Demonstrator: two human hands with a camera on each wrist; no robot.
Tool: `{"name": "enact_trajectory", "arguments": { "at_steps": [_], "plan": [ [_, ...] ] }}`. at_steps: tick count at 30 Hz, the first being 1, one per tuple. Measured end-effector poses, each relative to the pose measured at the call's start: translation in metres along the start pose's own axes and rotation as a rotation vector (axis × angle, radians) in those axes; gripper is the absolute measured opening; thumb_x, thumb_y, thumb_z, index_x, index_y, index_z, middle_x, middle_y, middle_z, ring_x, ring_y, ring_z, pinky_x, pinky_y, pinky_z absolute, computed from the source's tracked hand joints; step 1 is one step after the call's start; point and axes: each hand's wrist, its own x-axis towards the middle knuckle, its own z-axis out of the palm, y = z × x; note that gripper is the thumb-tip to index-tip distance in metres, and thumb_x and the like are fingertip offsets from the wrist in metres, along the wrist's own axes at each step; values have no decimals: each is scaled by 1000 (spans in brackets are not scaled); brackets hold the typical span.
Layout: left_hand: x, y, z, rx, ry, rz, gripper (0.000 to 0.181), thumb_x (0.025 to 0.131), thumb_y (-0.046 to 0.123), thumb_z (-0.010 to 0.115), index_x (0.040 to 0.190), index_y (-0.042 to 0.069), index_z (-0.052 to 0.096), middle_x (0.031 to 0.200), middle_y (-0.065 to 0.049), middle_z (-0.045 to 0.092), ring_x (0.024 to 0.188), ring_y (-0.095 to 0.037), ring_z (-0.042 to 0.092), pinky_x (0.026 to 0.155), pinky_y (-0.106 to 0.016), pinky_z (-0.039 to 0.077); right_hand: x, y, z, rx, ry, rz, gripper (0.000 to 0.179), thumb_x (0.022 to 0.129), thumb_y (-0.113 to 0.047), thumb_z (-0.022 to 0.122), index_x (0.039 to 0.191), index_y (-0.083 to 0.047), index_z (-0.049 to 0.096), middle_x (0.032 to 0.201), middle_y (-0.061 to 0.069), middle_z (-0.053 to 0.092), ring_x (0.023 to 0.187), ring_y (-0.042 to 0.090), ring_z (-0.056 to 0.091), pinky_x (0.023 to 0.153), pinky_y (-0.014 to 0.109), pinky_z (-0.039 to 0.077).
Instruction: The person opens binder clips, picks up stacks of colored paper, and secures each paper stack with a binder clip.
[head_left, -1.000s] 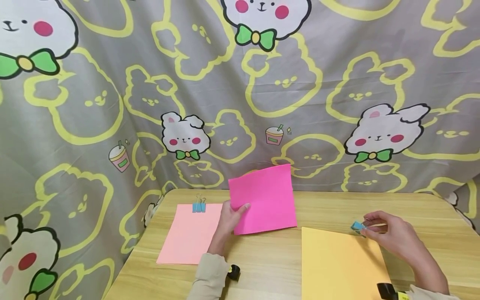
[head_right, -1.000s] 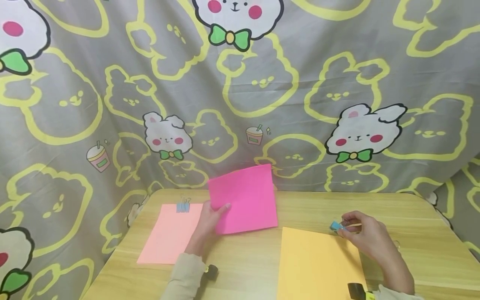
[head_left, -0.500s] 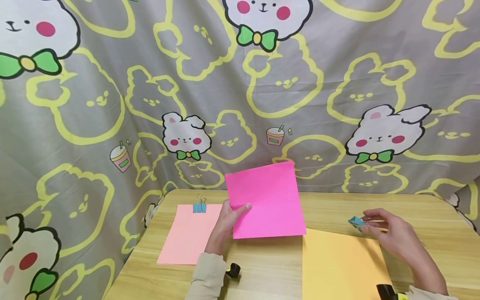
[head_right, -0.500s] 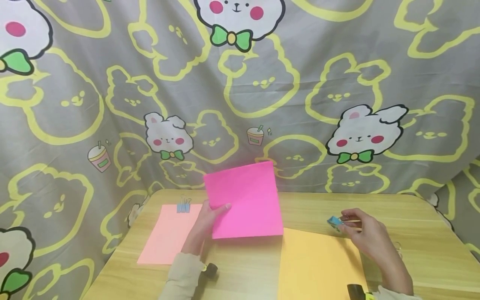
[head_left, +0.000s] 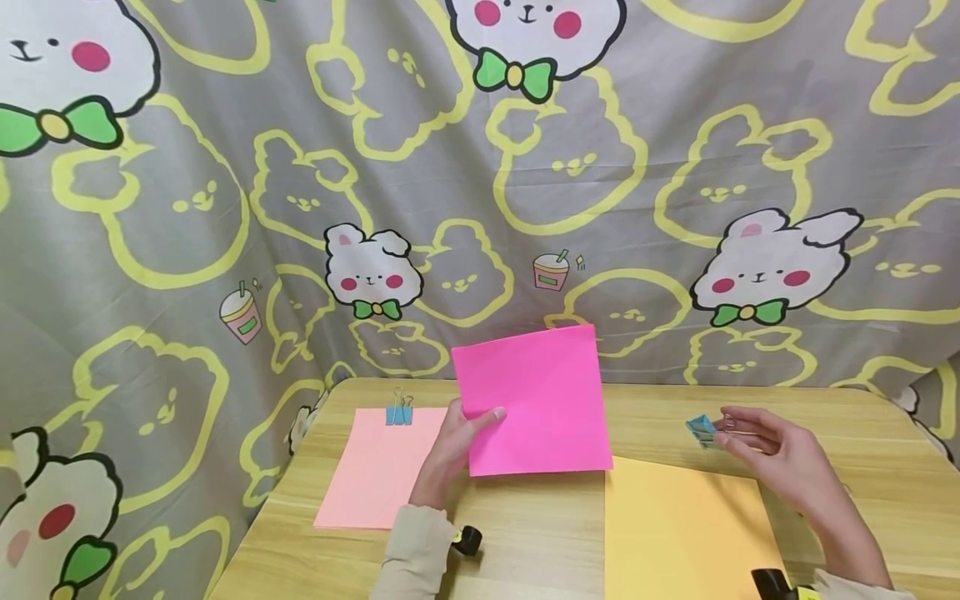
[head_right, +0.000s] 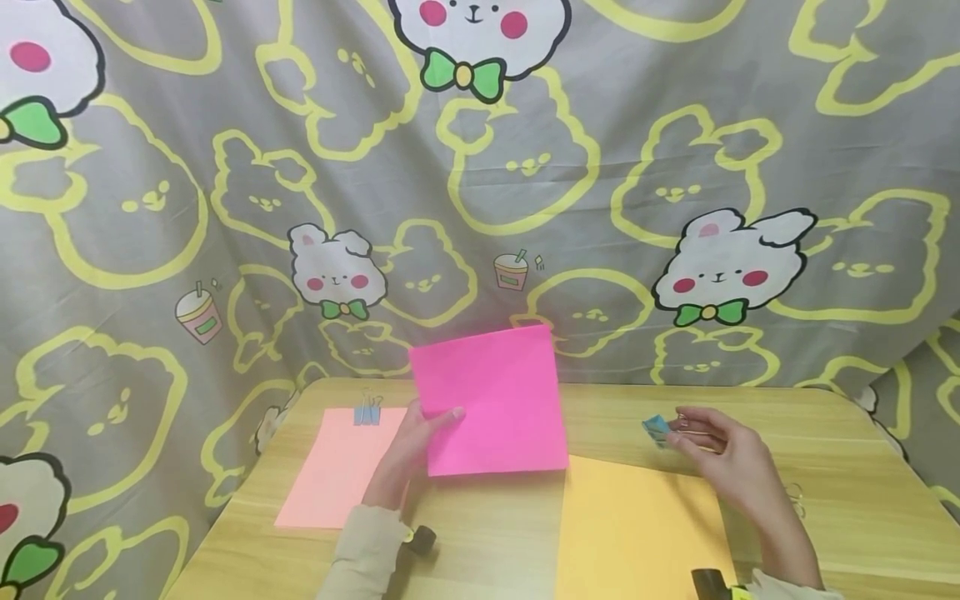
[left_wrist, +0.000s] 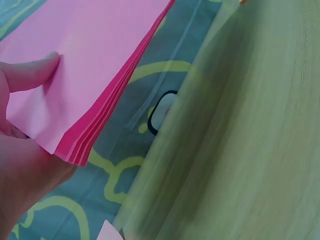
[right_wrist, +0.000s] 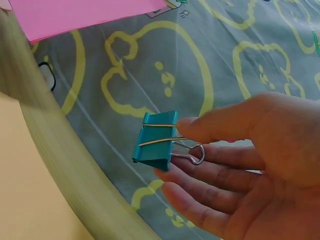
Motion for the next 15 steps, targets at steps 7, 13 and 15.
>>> {"name": "enact_trajectory", "arguments": {
  "at_steps": [7,13,15],
  "plan": [
    [-3,3,5,-6,-69,10,31,92,11,75,117,1,61,96,-8,70,82,-21,70,76,-35,58,2,-4,2,169,-51,31,37,99,-14,71,131,0,59,110,-18,71,96,-3,69,77,18,55],
    [-4,4,9,-33,-120,19,30,92,7,74,118,0,62,95,-7,71,81,-19,71,76,-34,57,3,-5,5,209,-46,-2,32,102,-12,66,132,-6,61,113,-21,69,100,-3,67,79,20,56],
    [-4,4,10,-37,-122,16,29,91,6,75,116,1,62,93,-6,72,80,-19,71,75,-33,57,3,-5,5,241,-40,4,32,102,-12,65,133,-5,60,113,-22,69,99,-3,67,78,21,57]
  ]
}}
